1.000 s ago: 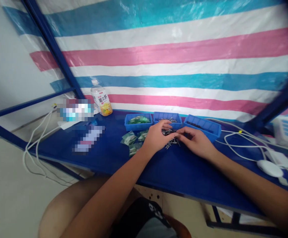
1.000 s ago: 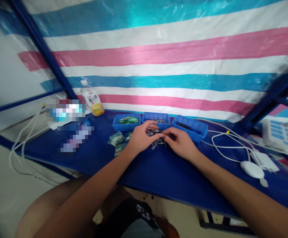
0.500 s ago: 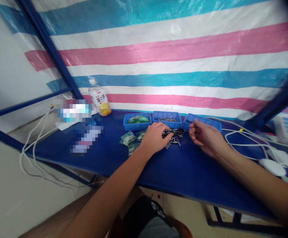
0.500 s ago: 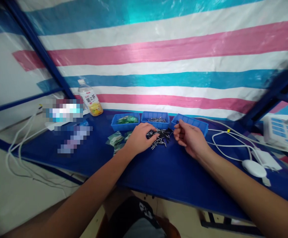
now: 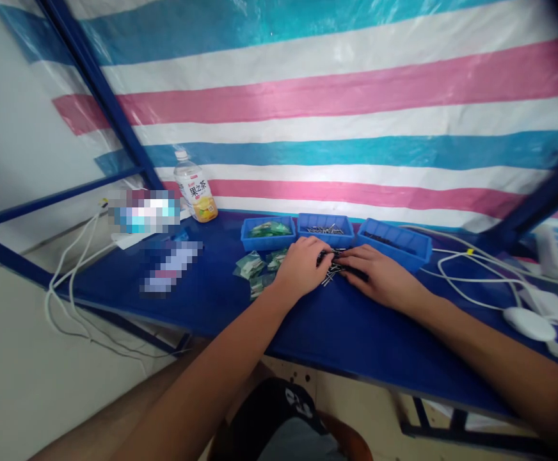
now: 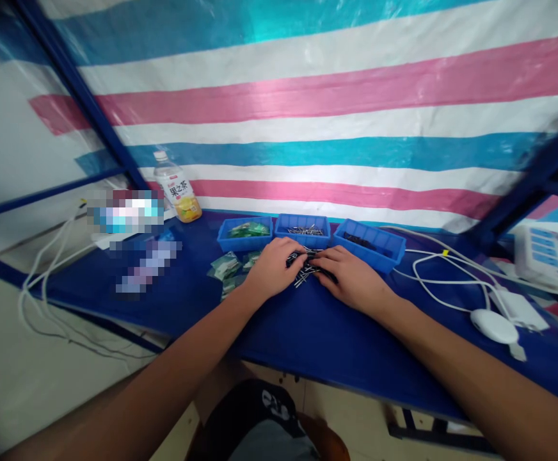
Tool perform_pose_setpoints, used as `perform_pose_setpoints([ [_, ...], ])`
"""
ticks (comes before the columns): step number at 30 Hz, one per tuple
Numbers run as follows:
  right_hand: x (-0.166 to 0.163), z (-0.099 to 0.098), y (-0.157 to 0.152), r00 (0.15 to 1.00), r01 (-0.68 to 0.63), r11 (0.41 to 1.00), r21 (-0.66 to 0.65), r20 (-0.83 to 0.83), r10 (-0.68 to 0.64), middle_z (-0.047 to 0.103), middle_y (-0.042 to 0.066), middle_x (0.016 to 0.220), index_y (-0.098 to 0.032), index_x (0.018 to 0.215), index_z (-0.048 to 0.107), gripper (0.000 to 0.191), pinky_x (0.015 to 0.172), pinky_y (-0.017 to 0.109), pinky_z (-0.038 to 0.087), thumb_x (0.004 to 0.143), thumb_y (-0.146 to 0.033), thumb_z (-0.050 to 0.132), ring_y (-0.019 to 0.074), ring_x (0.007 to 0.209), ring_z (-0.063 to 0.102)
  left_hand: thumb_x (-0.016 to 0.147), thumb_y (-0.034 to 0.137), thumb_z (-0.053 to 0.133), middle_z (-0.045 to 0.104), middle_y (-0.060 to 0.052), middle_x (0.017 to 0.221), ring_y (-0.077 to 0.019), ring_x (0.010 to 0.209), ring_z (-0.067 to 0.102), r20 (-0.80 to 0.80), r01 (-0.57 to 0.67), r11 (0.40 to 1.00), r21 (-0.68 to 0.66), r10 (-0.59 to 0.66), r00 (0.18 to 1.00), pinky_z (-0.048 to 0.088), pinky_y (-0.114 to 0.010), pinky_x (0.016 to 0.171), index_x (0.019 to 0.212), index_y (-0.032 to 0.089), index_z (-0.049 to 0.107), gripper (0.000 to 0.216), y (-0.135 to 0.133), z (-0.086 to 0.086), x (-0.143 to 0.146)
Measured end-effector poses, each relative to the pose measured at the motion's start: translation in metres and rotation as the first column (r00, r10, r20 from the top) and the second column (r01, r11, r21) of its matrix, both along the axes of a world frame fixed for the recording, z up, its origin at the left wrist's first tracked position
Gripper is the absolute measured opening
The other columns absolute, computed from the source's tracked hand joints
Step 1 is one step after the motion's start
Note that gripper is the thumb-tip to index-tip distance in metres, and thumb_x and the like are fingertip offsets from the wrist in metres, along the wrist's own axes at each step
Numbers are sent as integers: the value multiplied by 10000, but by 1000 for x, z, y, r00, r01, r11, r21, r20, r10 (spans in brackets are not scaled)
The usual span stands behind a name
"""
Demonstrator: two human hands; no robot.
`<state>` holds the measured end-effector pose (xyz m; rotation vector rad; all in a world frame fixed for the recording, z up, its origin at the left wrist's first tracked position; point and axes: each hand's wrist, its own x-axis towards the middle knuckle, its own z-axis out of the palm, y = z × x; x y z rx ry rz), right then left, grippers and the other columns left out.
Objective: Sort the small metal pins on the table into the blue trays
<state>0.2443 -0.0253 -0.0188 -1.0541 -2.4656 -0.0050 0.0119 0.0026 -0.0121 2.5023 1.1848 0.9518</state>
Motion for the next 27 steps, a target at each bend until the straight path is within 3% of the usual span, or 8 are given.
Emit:
perform_pose_setpoints([
  [10,2,2,1,986,132,991,-29,-100,-135,808,80,1099,-269,1134,792,236,896,468,614,1027,-340,593,295,1029,735,1048,313,570,756,-81,1195,-263,1150,653,-2,48,999,26,-48,999,525,-451,1073,1158,202,747,237,0,-2,2],
  [17,1,8,0,952,174,984,-32,-250,-176,808,68,1121,-297,1070,813,219,978,503,589,1001,-404,635,310,1065,737,1059,306,548,768,-87,1190,-263,1148,664,5,104,993,54,-105,994,520,-444,1082,1155,206,771,263,1,-3,2],
  [21,1,12,-1,918,216,976,-14,-337,-208,796,77,1055,-296,1078,823,245,889,466,595,1014,-433,629,292,972,740,1081,301,507,791,-68,1149,-255,1148,672,10,122,991,63,-122,992,513,-442,1086,1129,220,793,302,-2,1,3],
  [27,0,10,-2,842,284,954,-97,-452,-296,802,41,982,-299,1007,811,136,770,423,582,942,-372,717,259,837,737,1089,281,484,781,-79,1273,-255,1183,689,19,111,994,24,-111,994,534,-468,1081,1395,205,687,376,-3,1,6],
])
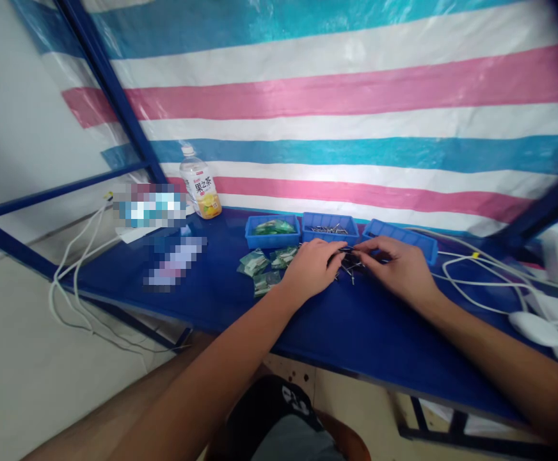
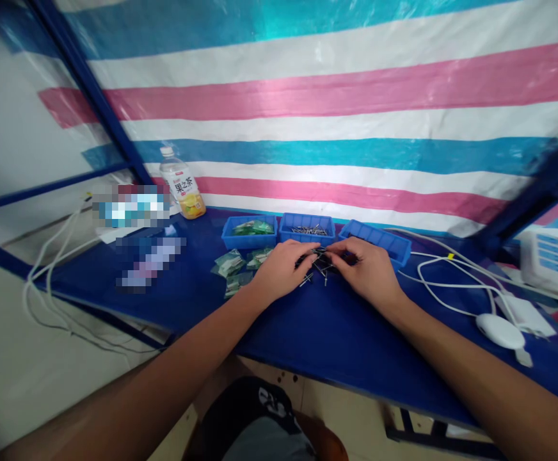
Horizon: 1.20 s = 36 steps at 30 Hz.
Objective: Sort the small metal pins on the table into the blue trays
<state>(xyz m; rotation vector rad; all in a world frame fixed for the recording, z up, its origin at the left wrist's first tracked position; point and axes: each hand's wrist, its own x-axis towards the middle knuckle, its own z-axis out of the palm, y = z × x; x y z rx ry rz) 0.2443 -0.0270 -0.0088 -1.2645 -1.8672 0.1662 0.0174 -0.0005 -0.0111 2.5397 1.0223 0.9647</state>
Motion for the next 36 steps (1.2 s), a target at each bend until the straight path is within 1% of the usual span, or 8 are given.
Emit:
perform_pose_setpoints([
  [6,-8,-3,-4,983,-146,987,-73,-120,136,777,60,985,-282,933,765,149,756,416,596,926,-429,750,252,843,717,1078,199,444,751,-75,1369,-225,1242,713,88,136,988,-69,-130,988,550,-401,1120,1406,203,685,407,2,0,1],
  [10,-11,-4,-7,973,-221,968,-118,-90,211,776,71,1116,-280,990,771,163,819,426,610,949,-433,733,255,912,727,1046,228,551,776,-78,1315,-226,1213,739,231,122,986,-112,-94,969,573,-397,1115,1285,197,749,312,2,4,1],
  [15,-10,-2,-10,984,-170,980,-100,-66,164,783,79,1080,-279,1000,769,218,806,436,613,978,-482,693,275,937,728,954,69,598,823,-63,1131,-192,1037,795,348,126,972,-200,-49,936,638,-367,1005,1115,190,764,261,4,4,1],
  [21,-5,-1,-8,992,-61,997,-49,-112,55,771,86,1102,-297,1079,774,222,771,457,613,959,-475,717,287,900,721,896,134,756,813,-53,1009,-183,898,796,390,101,960,-261,9,921,661,-338,884,931,178,733,60,6,2,1],
  [24,-3,-1,-5,995,-79,997,8,-65,79,762,88,1167,-309,1118,775,211,870,498,606,966,-438,703,308,996,722,892,145,766,815,-38,949,-187,904,792,365,100,956,-275,8,931,658,-354,903,938,189,732,73,5,3,1],
  [27,-1,-1,-2,988,-149,988,32,37,148,783,79,1088,-310,1027,786,150,953,535,577,965,-403,685,321,1046,712,899,144,745,819,-39,964,-185,910,788,346,108,959,-263,-11,938,651,-362,913,953,195,736,75,5,3,1],
  [33,-3,-1,-4,986,-129,992,-12,108,129,778,72,991,-288,994,744,119,786,448,582,962,-368,662,285,912,700,909,168,736,823,-27,972,-178,901,789,353,97,964,-247,-4,936,639,-332,884,1030,206,709,129,0,5,2],
  [36,-5,0,-6,981,-170,984,-51,83,174,771,62,1021,-283,1071,726,148,798,419,584,943,-336,677,259,891,705,930,185,725,834,-25,1004,-188,952,798,352,118,957,-266,-18,936,637,-341,937,1214,225,671,292,-3,7,2],
])
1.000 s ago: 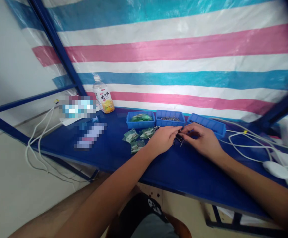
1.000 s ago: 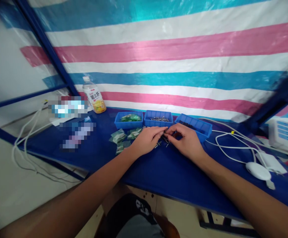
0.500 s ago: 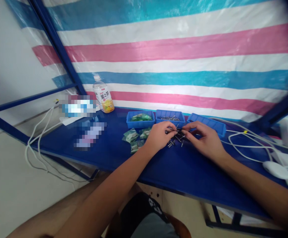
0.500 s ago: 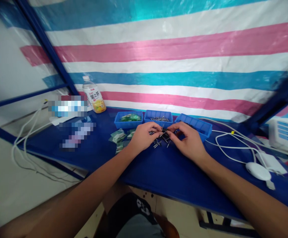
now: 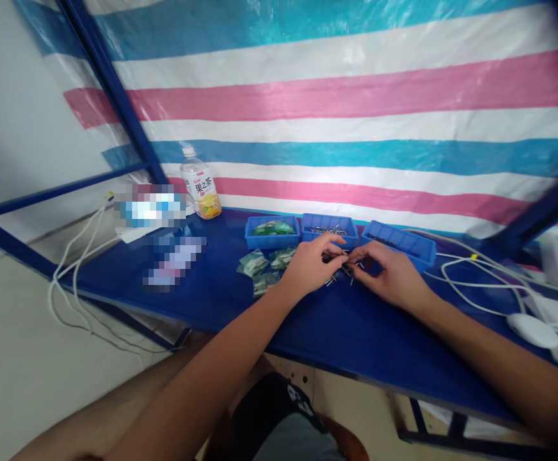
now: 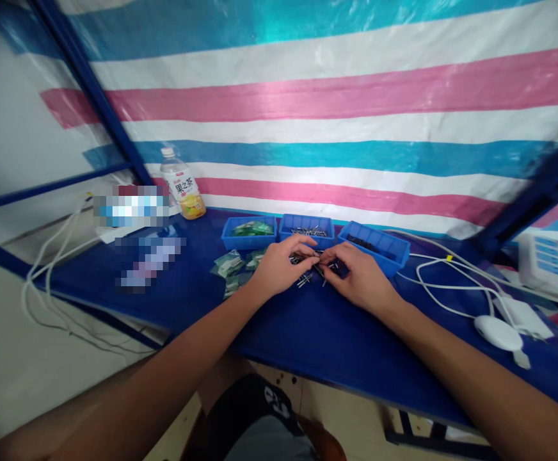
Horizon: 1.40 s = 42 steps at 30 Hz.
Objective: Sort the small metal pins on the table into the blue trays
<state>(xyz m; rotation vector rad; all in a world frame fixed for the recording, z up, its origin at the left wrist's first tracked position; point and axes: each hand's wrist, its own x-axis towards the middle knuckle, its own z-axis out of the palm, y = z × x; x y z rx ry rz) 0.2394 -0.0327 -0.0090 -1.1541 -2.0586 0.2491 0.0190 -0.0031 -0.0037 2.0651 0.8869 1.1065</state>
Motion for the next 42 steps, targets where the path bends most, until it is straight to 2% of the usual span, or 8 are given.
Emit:
perform_pose_setpoints([
  [5,0,1,-1,999,-4,999,-51,-36,2,751,45,971,-290,1427,621,486,772,402,594,942,-307,644,243,841,702,986,261,675,823,-55,1145,-208,1003,793,-43,7,1000,28,-6,999,641,-353,934,1456,232,558,485,-1,2,0],
  [9,3,0,-1,992,113,993,-41,-53,-115,784,67,1032,-286,1198,743,265,664,392,577,974,-396,656,268,852,724,1034,315,604,839,-31,1000,-204,890,792,-134,-13,998,59,21,991,630,-346,886,1431,215,622,410,-2,2,-1],
  [12,4,0,0,993,92,996,22,-71,-90,792,68,1067,-289,1097,771,187,787,433,592,987,-401,669,280,922,736,1055,288,555,843,-37,1035,-199,881,794,-152,7,998,62,3,988,630,-340,879,1494,219,598,447,-3,1,-2],
  [18,3,-3,5,998,21,997,80,-68,-16,773,69,1035,-276,1111,765,169,787,428,591,975,-345,691,255,868,717,1022,227,595,800,-74,1262,-229,1101,782,-58,25,994,106,-19,998,628,-380,1008,1269,196,768,303,1,-1,1],
  [24,1,-6,4,997,-46,997,68,-54,50,791,65,1125,-273,1162,760,195,903,436,606,1012,-297,639,253,987,750,946,160,698,836,-83,1085,-210,992,810,108,11,1000,-6,-10,994,659,-384,975,1099,180,792,180,7,-7,2],
  [29,2,-5,2,996,32,998,45,-82,-29,790,58,1073,-270,1123,764,170,788,415,612,986,-335,688,242,877,735,895,131,746,818,-86,1018,-204,958,812,216,-16,994,-106,39,976,670,-371,914,948,175,687,91,9,-12,3],
  [36,3,-1,0,990,108,988,108,-97,-98,766,73,1085,-268,1129,741,178,762,426,605,989,-366,692,238,828,710,874,157,759,804,-55,959,-173,865,783,136,-74,995,-73,83,987,638,-326,828,926,189,618,154,7,-9,2],
  [42,3,3,2,998,-33,975,222,60,20,757,68,1038,-270,996,690,39,863,457,587,993,-253,656,272,975,712,875,201,744,786,-31,879,-164,799,750,8,-67,998,6,67,998,609,-301,770,920,195,674,84,3,-6,2],
])
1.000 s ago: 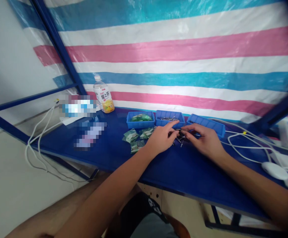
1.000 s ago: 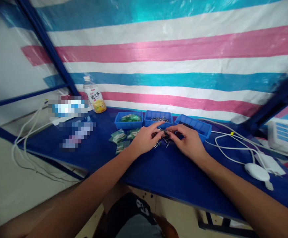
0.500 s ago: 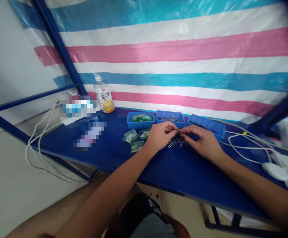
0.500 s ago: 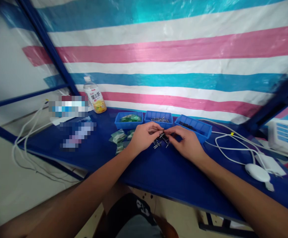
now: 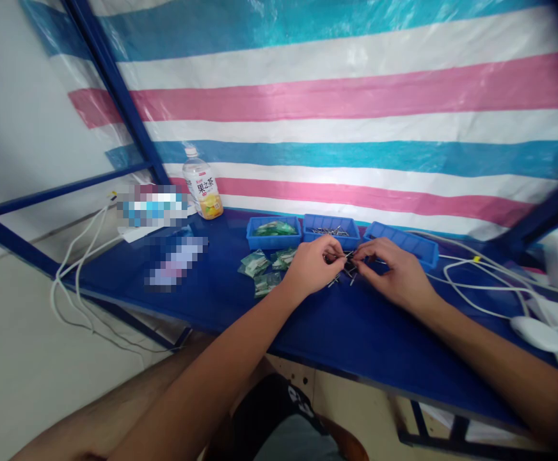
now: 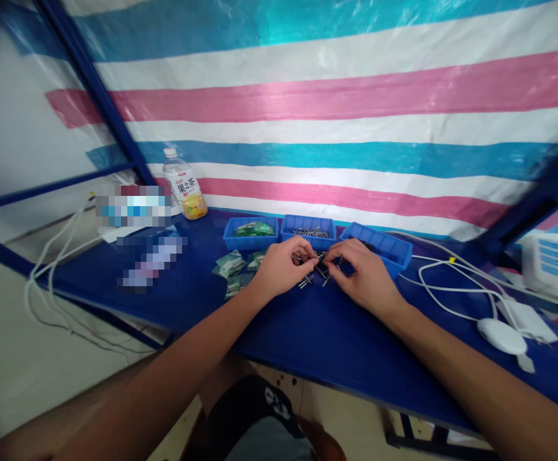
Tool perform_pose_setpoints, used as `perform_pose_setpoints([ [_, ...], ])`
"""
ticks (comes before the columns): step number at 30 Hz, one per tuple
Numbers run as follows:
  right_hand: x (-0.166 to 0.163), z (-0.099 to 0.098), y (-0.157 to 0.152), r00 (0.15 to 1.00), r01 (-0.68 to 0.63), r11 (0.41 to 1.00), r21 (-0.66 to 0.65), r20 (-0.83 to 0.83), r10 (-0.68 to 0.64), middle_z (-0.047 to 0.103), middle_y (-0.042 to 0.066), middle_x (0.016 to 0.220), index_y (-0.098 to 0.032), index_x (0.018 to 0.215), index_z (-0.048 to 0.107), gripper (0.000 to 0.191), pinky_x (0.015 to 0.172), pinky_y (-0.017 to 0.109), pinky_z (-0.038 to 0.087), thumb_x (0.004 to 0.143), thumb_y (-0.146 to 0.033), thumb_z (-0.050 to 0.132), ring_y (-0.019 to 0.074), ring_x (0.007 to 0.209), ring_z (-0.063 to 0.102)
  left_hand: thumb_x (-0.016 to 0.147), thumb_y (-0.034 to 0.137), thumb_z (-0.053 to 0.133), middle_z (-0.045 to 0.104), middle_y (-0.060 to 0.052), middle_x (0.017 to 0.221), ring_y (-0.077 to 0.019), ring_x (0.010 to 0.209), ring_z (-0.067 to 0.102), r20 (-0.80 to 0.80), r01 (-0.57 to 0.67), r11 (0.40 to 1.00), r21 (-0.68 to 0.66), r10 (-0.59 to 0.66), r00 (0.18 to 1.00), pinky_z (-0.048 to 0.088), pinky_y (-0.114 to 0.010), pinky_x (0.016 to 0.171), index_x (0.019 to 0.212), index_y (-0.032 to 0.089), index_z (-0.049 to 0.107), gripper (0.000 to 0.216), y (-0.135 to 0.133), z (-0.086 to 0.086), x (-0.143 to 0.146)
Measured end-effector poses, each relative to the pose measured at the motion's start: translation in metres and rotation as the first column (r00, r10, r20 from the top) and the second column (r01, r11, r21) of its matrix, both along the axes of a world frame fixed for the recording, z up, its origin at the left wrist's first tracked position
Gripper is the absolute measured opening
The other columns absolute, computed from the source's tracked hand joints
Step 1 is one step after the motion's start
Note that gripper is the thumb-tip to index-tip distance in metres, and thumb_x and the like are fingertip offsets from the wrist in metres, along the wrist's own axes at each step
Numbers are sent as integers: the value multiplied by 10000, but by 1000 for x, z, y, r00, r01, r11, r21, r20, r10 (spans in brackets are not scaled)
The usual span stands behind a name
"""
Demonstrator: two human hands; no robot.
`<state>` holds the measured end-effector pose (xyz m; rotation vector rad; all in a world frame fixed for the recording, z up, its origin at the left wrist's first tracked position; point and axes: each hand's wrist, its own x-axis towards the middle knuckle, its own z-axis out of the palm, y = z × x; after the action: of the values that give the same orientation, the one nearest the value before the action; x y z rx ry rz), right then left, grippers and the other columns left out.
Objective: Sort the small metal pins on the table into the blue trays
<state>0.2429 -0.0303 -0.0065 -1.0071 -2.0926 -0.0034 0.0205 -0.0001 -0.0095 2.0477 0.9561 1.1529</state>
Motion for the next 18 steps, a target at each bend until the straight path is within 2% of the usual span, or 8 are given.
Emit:
perform_pose_setpoints([
  [4,-1,0,0,998,-26,999,44,56,23,753,69,1052,-272,1007,675,56,896,469,574,996,-224,647,278,1011,701,885,190,710,793,-50,918,-162,801,759,17,47,999,-22,-46,999,623,-296,782,976,190,675,97,1,-4,1],
  [10,-2,0,0,997,-40,998,45,72,37,751,64,1033,-266,1012,662,74,891,455,560,993,-196,645,267,992,689,862,165,709,802,-59,919,-165,786,761,5,39,999,-26,-39,999,620,-283,738,990,185,677,134,1,-4,2],
  [14,-2,-1,0,995,-30,999,-19,98,31,744,51,976,-264,989,642,65,853,436,550,977,-201,650,255,921,682,863,140,707,820,-58,934,-167,779,777,12,66,996,-53,-65,998,615,-281,737,1026,183,677,171,-2,0,2],
  [18,-4,-4,-1,997,35,992,-122,73,-26,713,53,951,-255,983,611,67,772,389,543,947,-239,666,240,859,673,915,229,725,831,-69,968,-191,835,797,38,97,989,-114,-94,995,625,-295,763,1128,192,676,222,-6,5,2],
])
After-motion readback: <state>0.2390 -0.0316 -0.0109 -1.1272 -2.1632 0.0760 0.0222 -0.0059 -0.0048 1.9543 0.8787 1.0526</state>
